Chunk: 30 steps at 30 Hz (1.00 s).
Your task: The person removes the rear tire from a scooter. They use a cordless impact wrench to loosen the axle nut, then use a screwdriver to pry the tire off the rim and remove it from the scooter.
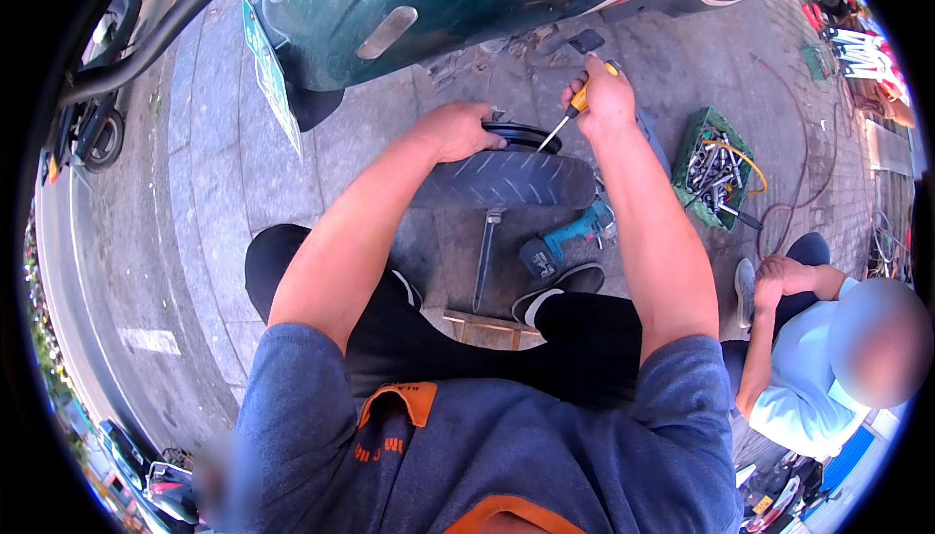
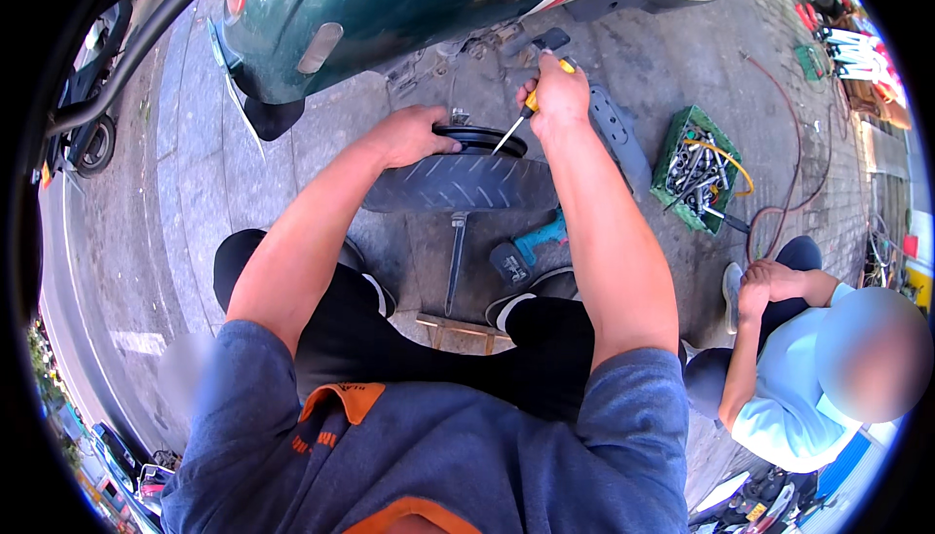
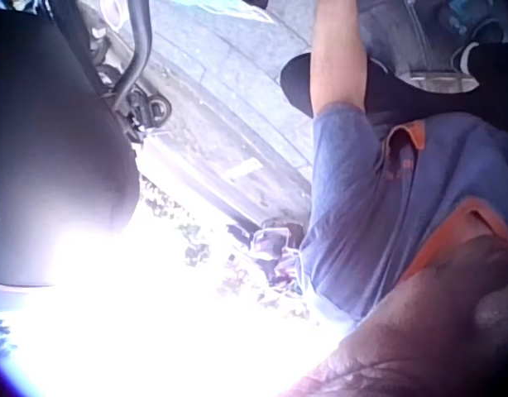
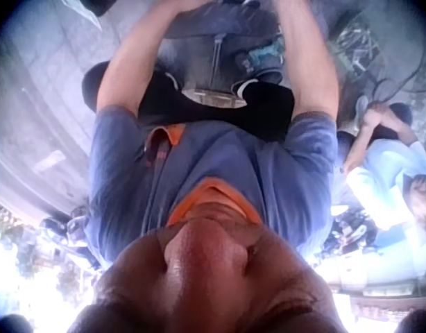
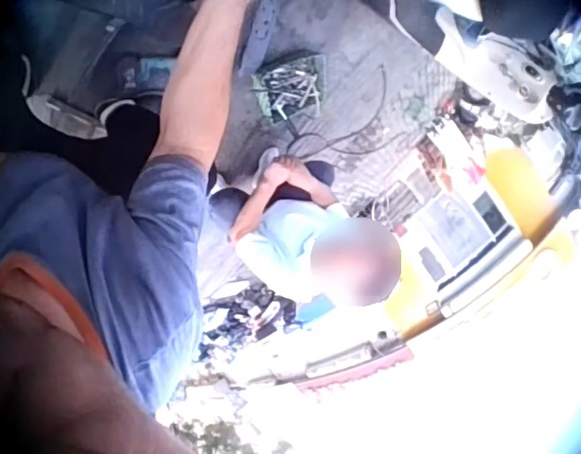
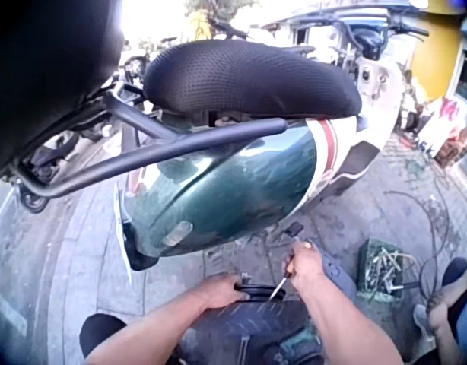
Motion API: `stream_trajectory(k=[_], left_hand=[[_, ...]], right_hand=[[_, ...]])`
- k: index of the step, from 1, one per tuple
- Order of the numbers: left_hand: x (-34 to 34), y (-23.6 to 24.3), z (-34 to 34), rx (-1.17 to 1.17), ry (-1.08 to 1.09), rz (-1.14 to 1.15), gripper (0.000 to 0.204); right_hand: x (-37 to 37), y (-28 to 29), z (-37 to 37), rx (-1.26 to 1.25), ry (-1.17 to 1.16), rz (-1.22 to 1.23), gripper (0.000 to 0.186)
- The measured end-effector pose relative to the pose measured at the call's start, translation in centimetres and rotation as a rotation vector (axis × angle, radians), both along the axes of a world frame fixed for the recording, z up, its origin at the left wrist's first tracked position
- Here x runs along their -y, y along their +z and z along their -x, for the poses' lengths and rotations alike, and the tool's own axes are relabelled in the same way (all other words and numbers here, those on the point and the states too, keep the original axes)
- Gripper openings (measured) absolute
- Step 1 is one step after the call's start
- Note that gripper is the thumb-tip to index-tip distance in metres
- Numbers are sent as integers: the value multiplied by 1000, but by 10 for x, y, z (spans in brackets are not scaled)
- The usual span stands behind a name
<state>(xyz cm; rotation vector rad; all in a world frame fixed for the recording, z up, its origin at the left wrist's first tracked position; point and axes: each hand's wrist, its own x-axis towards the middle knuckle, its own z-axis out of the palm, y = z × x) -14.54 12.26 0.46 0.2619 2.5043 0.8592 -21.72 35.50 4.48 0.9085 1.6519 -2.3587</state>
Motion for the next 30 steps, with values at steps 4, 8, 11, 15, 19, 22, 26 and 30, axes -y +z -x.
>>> stream_trajectory(k=[4, 8, 11, 15, 19, 22, 26, 30], left_hand=[[0, -3, 1, -35, -3, 20, 55], [-1, -6, 2, -14, 3, 47, 56], [-2, -5, 4, 2, 19, 42, 55], [-3, -4, 2, -20, 28, -20, 52], [-7, -4, 0, 3, -7, -28, 52], [-7, -5, -2, -8, -19, -24, 53], [-4, -5, 1, 12, -39, 33, 54], [-1, -9, 5, 25, 9, 59, 51]], right_hand=[[7, -12, 22, 138, -50, -79, 23], [8, -23, 46, 346, -69, -97, 25], [2, -39, 56, 383, -41, -76, 23], [-13, -66, 62, 319, 27, -139, 25], [-13, -71, 65, 235, 80, -227, 25], [-1, -48, 58, 31, 89, -248, 24], [11, 2, 22, -321, 111, -130, 23], [8, 41, -34, -541, 294, -145, 18]])
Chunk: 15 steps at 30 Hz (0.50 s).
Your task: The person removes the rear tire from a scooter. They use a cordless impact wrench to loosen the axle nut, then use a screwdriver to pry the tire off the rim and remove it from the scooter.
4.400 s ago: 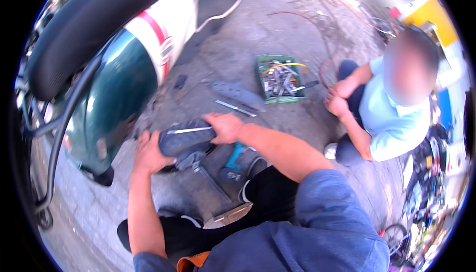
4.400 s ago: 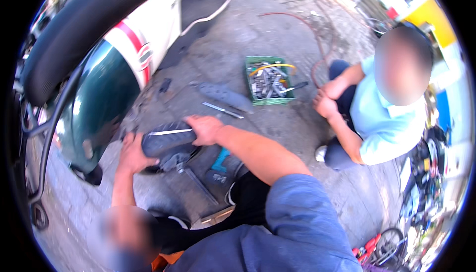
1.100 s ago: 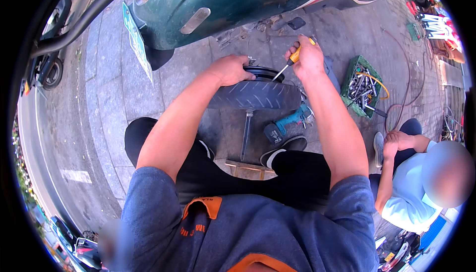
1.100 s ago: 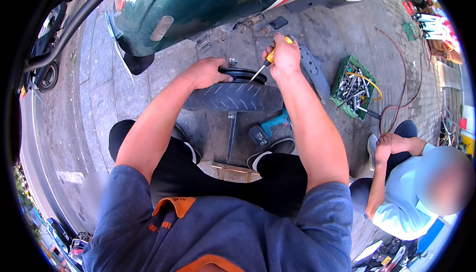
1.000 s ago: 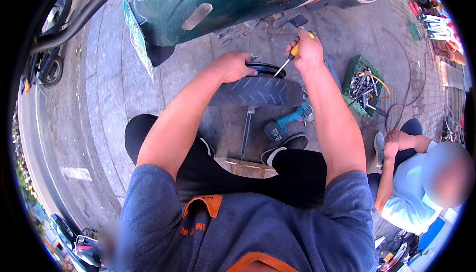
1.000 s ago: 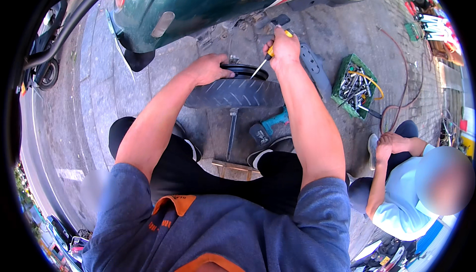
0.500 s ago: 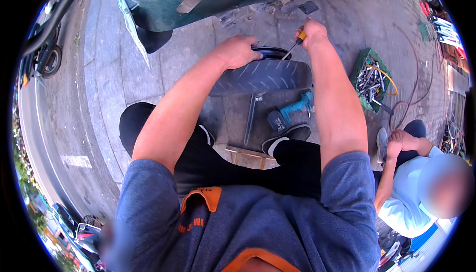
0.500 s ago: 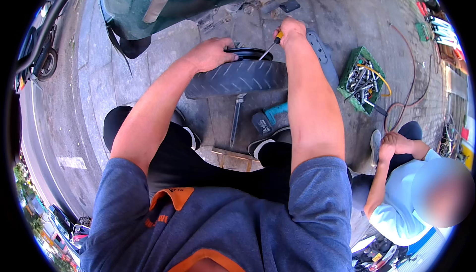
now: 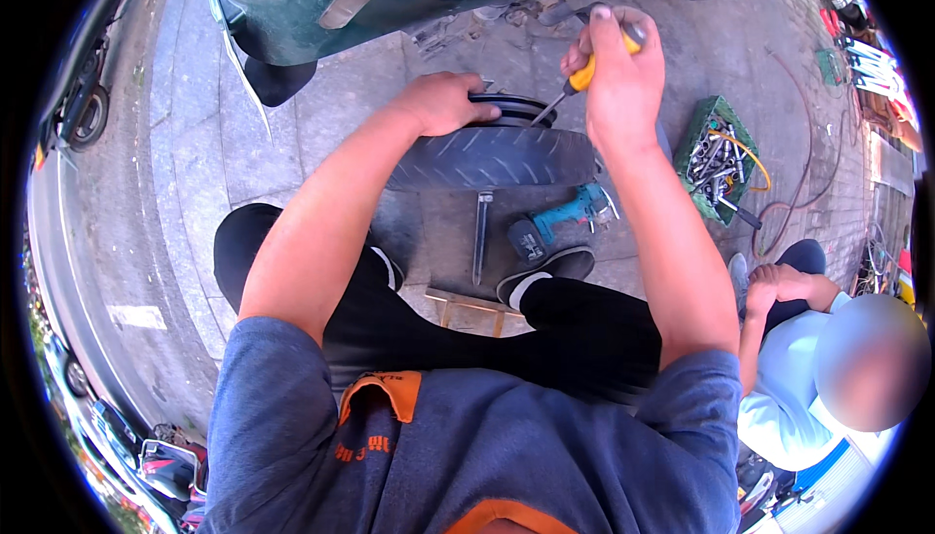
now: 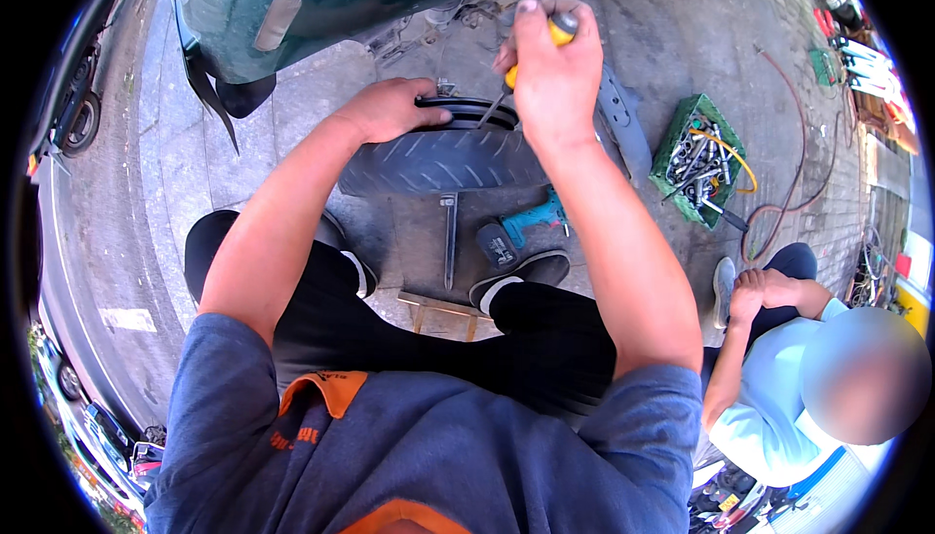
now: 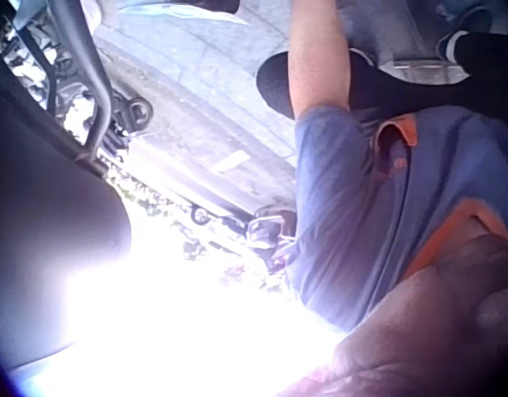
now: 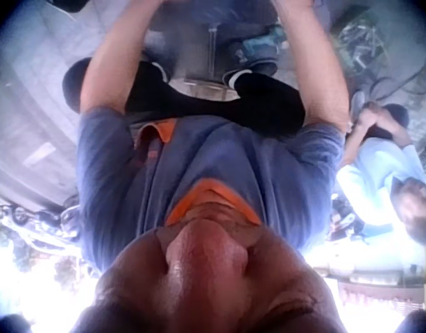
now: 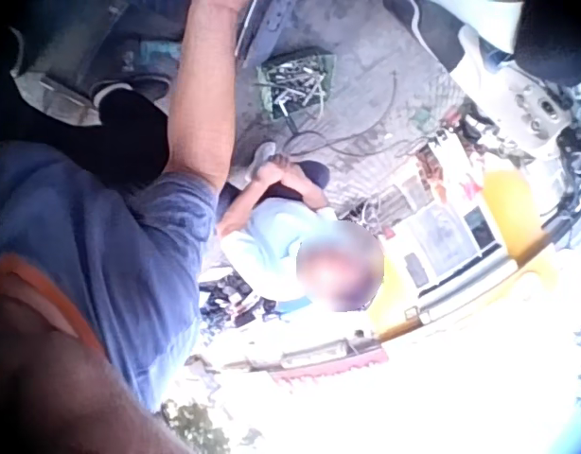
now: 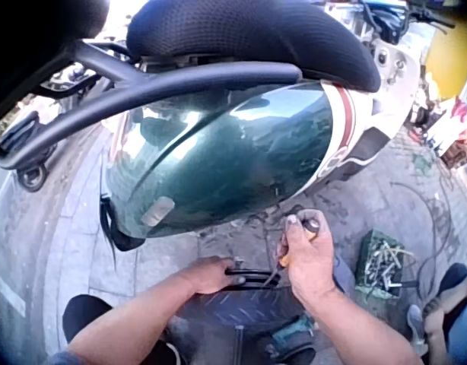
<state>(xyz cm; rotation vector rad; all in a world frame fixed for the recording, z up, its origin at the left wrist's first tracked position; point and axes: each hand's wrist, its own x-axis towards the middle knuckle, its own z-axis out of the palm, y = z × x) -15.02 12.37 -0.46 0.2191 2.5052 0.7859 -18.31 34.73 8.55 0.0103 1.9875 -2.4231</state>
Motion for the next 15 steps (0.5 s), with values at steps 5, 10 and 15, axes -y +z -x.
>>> stream_trajectory(k=[5, 10, 15], left_hand=[[-3, -8, -5, -40, -37, -7, 52], [-7, -2, -17, -125, -79, 5, 49], [-19, 7, -28, -183, -86, 71, 47]], right_hand=[[-26, 37, -60, -89, 180, -204, 17], [-57, 97, -96, -303, 412, -927, 20], [-52, 131, -111, -436, 712, -1623, 32]])
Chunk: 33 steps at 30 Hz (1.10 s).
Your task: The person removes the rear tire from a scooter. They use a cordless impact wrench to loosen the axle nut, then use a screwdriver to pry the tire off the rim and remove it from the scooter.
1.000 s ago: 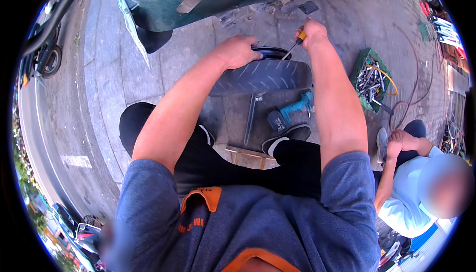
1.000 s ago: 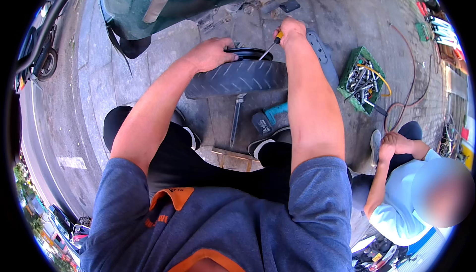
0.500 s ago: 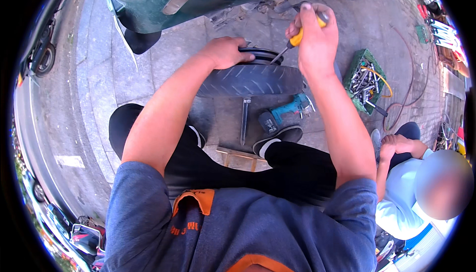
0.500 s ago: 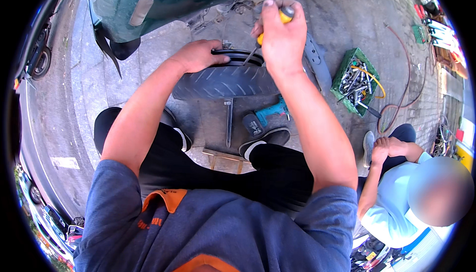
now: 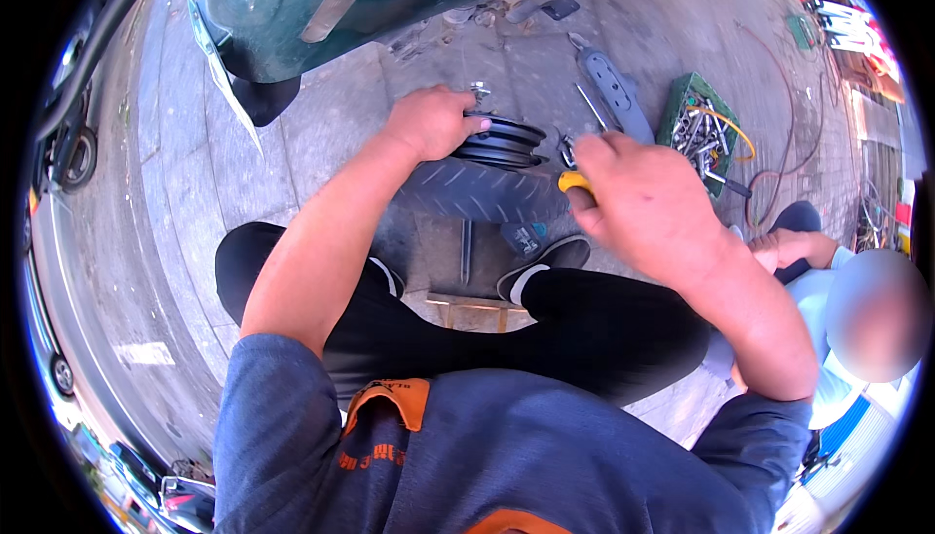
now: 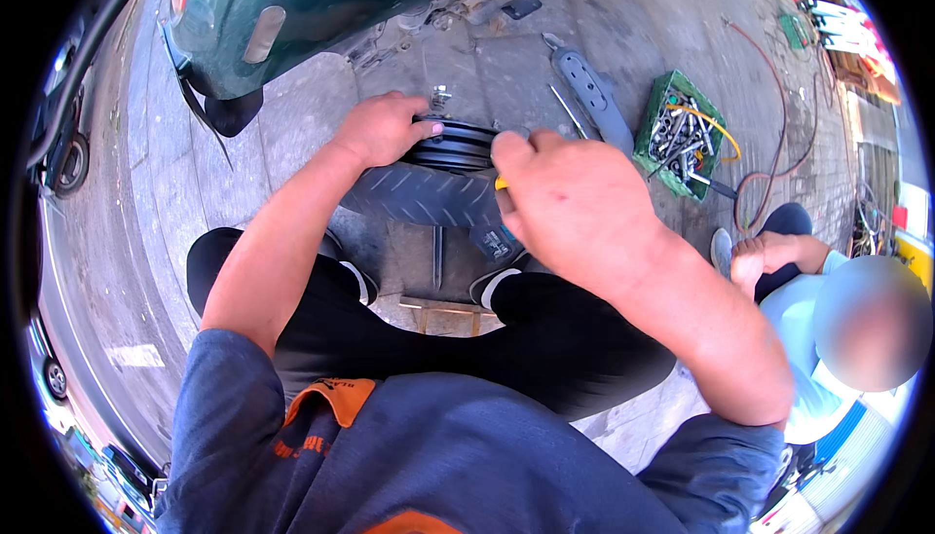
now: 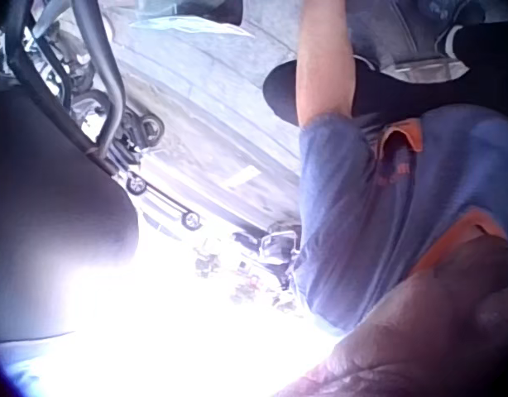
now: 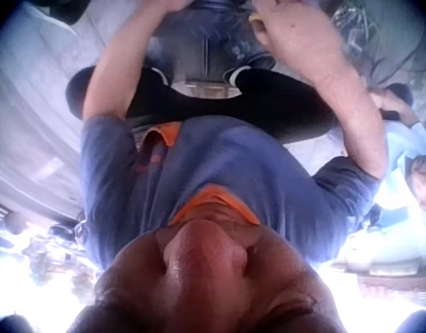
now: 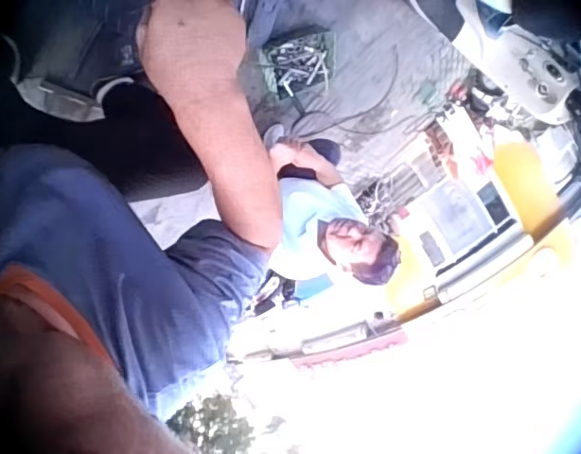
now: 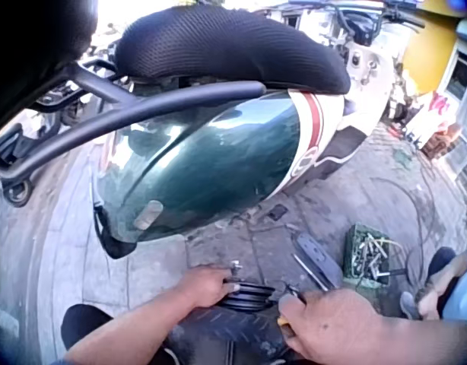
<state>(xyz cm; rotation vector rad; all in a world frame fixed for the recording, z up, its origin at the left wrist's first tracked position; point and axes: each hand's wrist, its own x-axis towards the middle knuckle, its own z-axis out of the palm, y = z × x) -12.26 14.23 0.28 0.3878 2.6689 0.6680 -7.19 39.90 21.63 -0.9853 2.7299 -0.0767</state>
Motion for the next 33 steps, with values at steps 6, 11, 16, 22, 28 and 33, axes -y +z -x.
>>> stream_trajectory(k=[6, 11, 16, 22, 28, 33], left_hand=[[-4, 3, -3, -27, 33, 30, 45], [0, -1, -3, -21, 133, 32, 45], [1, -14, -6, -156, 155, 14, 47], [21, 2, -26, -75, -63, 50, 87], [38, 14, -22, -85, -204, 112, 95], [49, -9, -22, -316, -331, 163, 93]], right_hand=[[2, -2, -23, 364, -165, -151, 45], [4, -52, -110, 464, -662, 299, 47], [45, -139, -184, 153, -807, 668, 52], [61, -151, -200, 129, -892, 841, 47], [55, -152, -198, 235, -925, 802, 42], [76, -184, -219, -12, -787, 714, 46]])
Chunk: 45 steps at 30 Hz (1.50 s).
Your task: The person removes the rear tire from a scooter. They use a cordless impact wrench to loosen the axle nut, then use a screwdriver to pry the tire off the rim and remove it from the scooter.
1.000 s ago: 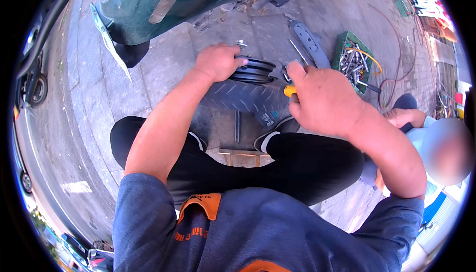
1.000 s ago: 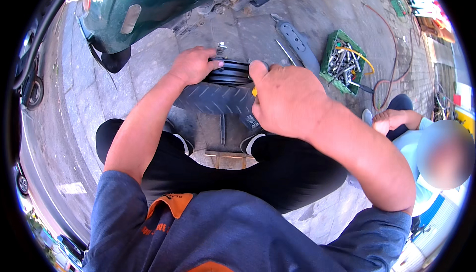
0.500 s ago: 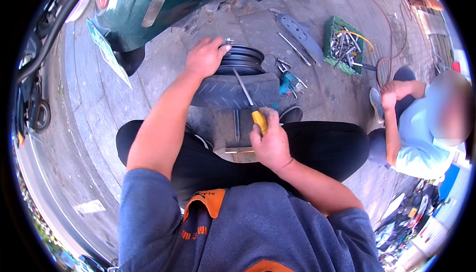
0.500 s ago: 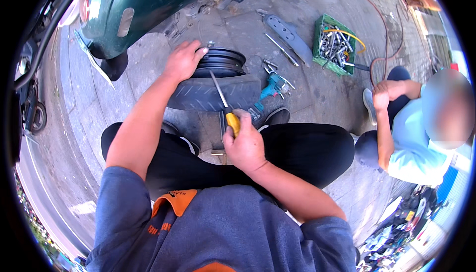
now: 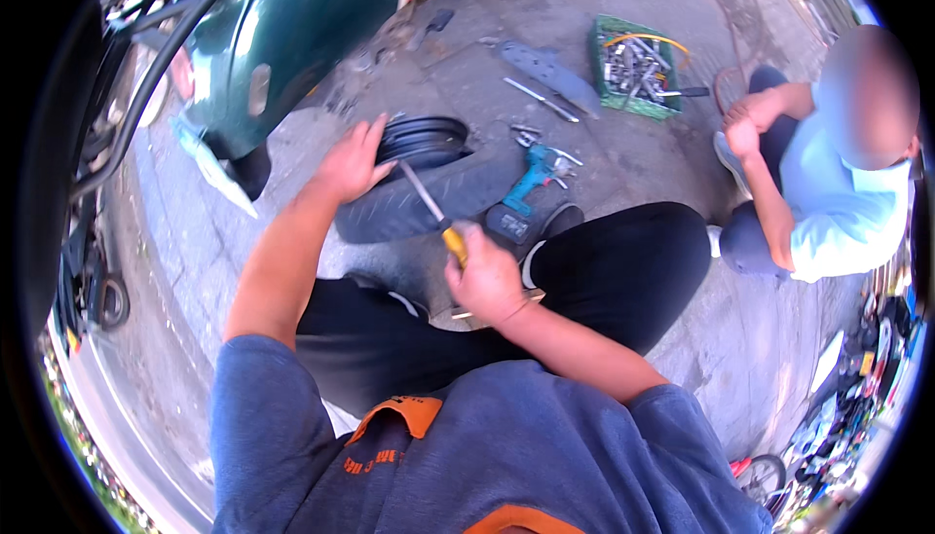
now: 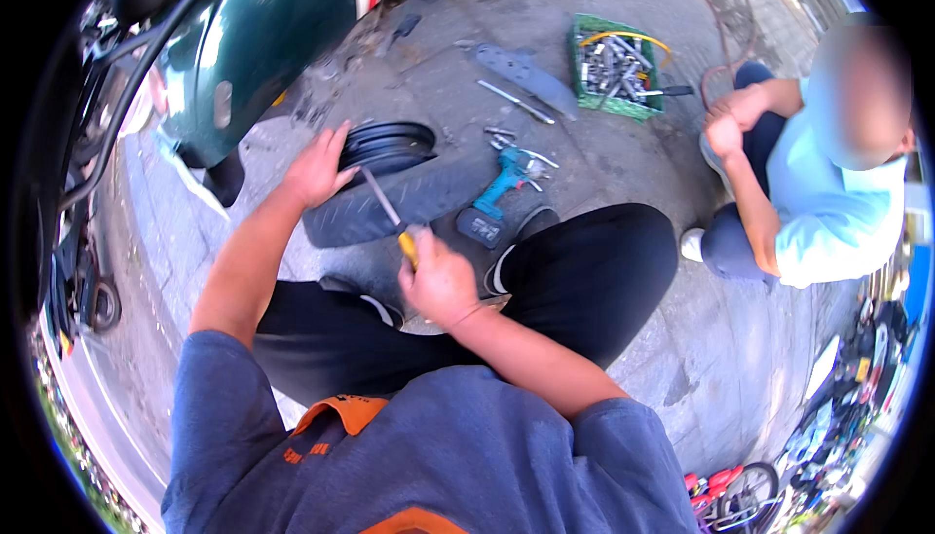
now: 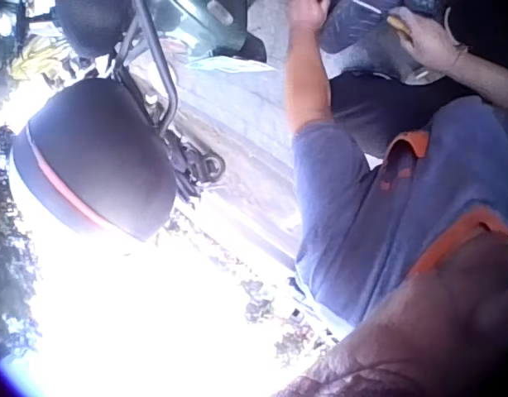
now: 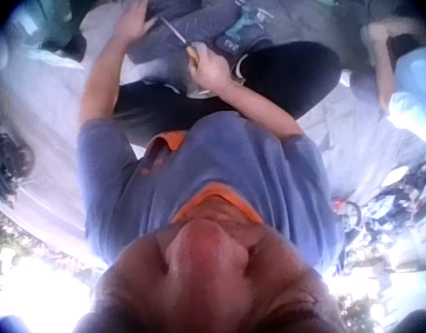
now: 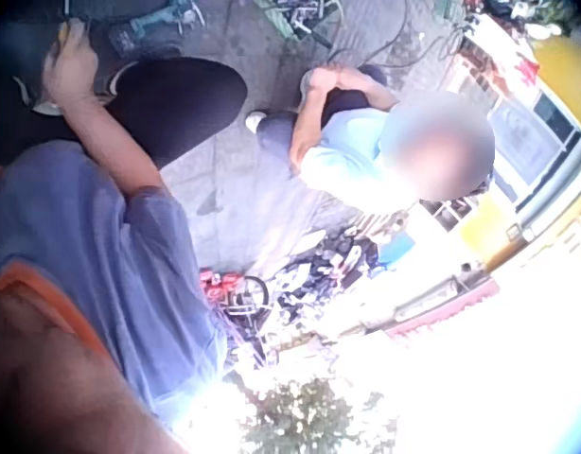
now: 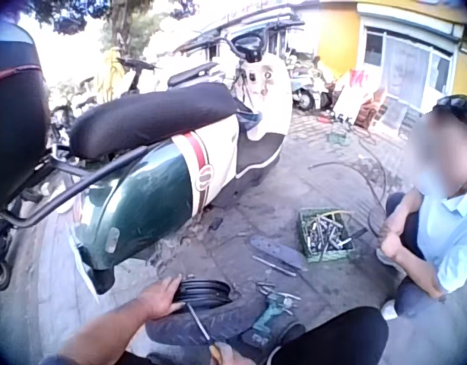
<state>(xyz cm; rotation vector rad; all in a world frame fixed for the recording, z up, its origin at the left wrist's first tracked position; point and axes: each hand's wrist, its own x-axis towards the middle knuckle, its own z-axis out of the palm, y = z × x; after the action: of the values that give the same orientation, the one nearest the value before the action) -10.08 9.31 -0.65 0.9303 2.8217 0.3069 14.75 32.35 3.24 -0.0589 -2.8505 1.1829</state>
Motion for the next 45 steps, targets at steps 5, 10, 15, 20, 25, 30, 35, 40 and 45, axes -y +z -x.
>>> stream_trajectory(k=[5, 10, 15, 20, 25, 30, 35, 40, 45], left_hand=[[6, -22, -2, -60, 120, 46, 99], [-1, -18, -11, -106, 80, -124, 96], [4, -19, -1, -123, 7, -67, 92], [12, -28, 25, -71, 99, -42, 90], [-1, -16, 22, -54, 137, -10, 89], [-12, -7, 24, 56, 84, 40, 58], [-3, 2, 30, 61, 49, 55, 57], [3, 27, 33, 112, 23, 33, 84], [-6, 54, 56, -26, 55, 41, 69]], right_hand=[[12, -30, -19, -209, -60, 28, 52], [-2, -10, -12, -50, -51, 112, 56], [-20, 73, -32, 348, 94, 76, 41], [-37, 91, -52, 405, 406, -207, 32], [-5, 47, 10, 185, 636, -372, 51], [57, 60, 109, -473, 440, -639, 71], [82, 40, 164, 61, 633, -745, 95], [89, 12, 91, -314, 480, -818, 31], [43, 18, -7, -287, 601, -658, 32]])
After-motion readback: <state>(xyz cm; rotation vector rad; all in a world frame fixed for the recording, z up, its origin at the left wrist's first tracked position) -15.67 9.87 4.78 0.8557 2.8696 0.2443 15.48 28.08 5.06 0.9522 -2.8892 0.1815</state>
